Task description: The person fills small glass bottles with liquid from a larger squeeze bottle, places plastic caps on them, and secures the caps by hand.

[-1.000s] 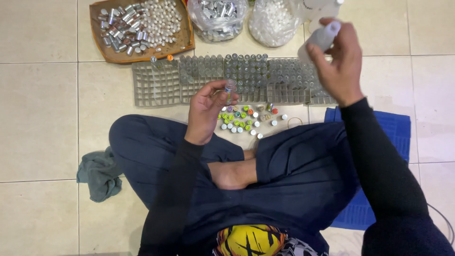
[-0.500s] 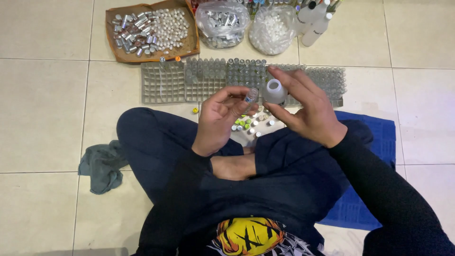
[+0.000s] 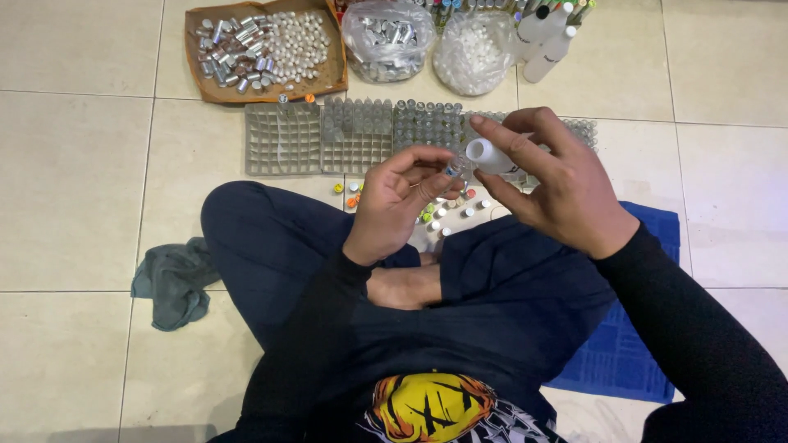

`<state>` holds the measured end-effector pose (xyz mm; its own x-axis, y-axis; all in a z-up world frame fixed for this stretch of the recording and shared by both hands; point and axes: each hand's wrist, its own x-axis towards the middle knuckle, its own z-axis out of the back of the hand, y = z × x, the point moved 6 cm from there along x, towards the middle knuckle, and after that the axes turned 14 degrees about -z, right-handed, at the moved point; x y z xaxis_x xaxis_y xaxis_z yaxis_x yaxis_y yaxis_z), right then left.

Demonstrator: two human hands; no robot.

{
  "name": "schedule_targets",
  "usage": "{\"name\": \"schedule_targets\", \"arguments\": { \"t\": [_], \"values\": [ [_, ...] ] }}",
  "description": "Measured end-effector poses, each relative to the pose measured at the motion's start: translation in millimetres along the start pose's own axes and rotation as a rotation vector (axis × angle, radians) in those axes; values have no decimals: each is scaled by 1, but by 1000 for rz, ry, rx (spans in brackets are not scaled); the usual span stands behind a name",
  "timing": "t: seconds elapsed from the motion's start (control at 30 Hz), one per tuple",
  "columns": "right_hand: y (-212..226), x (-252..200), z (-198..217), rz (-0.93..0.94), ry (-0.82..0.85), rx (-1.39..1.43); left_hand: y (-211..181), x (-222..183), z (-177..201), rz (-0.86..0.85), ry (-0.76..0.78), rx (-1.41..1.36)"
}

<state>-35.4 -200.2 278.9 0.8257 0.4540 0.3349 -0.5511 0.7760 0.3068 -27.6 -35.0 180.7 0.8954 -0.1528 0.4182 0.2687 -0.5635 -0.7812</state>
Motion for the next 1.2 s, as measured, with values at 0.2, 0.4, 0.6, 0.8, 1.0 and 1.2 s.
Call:
{"name": "schedule_targets", "arguments": {
  "t": [0.2,0.4,0.6,0.8,1.0,1.2],
  "values": [
    [4,1,13,46,-24,-95,1,2,-4,6,20,16],
    [3,1,21,66,-12,-238,2,4,-9,8,13,-7],
    [1,-1,27,74,-19,-333,-2,8,-14,-8,41,-16],
    [3,1,32,82,-3,-421,-4,10,-15,-20,49,0],
    [7,3,36,76,10,-483,-1,11,-13,-30,60,-11],
    [8,4,41,91,4,-526,0,13,-16,-15,57,-15]
  ]
}}
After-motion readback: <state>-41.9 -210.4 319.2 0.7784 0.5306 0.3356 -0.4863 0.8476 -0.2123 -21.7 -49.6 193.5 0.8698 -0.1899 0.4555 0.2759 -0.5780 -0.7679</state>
